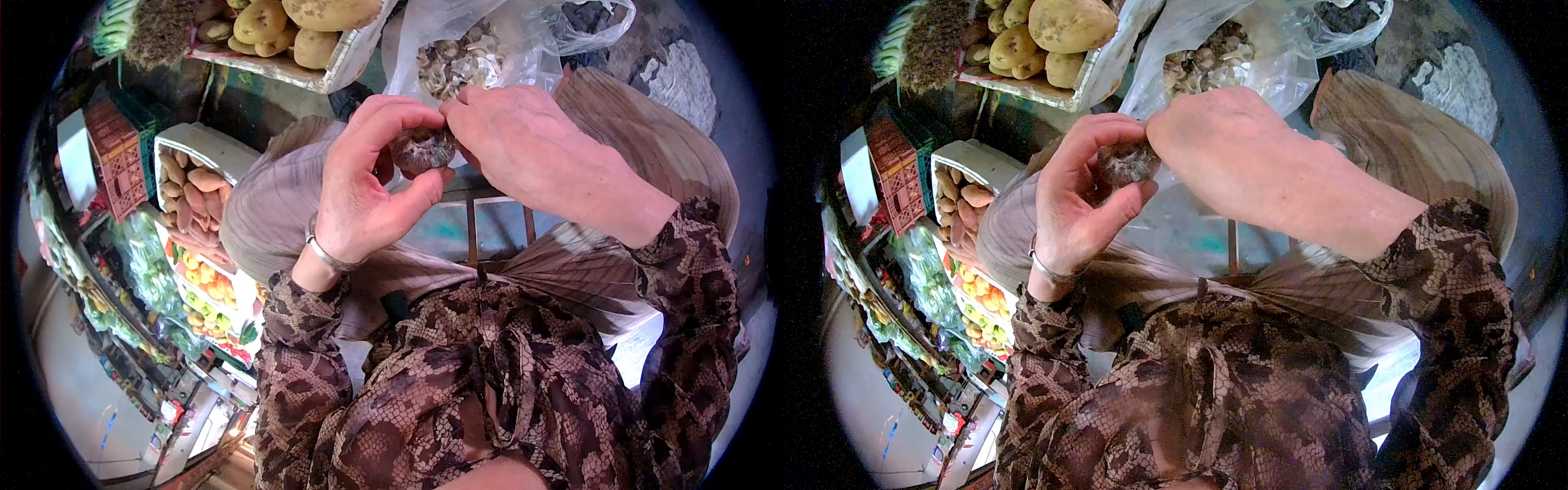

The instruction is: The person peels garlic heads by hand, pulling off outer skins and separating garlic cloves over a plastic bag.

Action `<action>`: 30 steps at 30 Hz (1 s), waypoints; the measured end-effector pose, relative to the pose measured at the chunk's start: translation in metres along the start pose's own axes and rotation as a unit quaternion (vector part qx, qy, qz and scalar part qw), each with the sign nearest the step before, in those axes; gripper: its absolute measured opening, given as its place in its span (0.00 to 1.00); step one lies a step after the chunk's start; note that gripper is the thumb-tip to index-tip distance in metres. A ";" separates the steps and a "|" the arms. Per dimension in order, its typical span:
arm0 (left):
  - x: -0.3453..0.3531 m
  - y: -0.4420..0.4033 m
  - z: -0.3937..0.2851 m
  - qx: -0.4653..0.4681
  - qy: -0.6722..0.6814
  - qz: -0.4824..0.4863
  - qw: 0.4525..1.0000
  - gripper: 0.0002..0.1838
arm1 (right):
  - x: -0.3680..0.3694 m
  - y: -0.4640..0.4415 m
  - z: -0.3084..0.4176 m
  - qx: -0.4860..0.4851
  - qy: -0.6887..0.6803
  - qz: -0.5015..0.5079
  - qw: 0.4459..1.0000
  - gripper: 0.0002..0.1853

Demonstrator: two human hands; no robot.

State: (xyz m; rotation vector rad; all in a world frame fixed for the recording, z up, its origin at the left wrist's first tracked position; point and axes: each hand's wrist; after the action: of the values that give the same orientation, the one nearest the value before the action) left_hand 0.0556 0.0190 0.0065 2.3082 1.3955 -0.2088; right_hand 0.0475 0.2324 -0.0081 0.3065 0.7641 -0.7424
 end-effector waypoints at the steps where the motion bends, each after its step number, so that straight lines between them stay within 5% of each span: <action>1: -0.001 0.001 -0.001 -0.001 0.000 0.000 1.000 0.22 | -0.001 0.000 0.000 0.005 -0.008 0.008 1.000 0.11; 28: -0.005 0.005 -0.004 -0.045 -0.015 0.050 0.998 0.26 | 0.002 0.009 0.003 -0.024 0.003 -0.021 0.999 0.11; 30: -0.001 0.003 0.001 0.007 -0.014 0.006 1.000 0.23 | 0.002 0.010 0.003 -0.025 0.006 -0.019 0.999 0.11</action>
State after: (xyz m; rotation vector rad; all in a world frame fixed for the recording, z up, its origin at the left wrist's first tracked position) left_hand 0.0579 0.0160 0.0070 2.3158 1.3707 -0.2477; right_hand 0.0571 0.2368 -0.0079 0.2512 0.7999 -0.7558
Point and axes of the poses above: each hand's wrist, its own y-axis away from the middle knuckle, its own x-axis out of the palm, z = x × y, and after that the axes turned 8 degrees about -x, right-handed
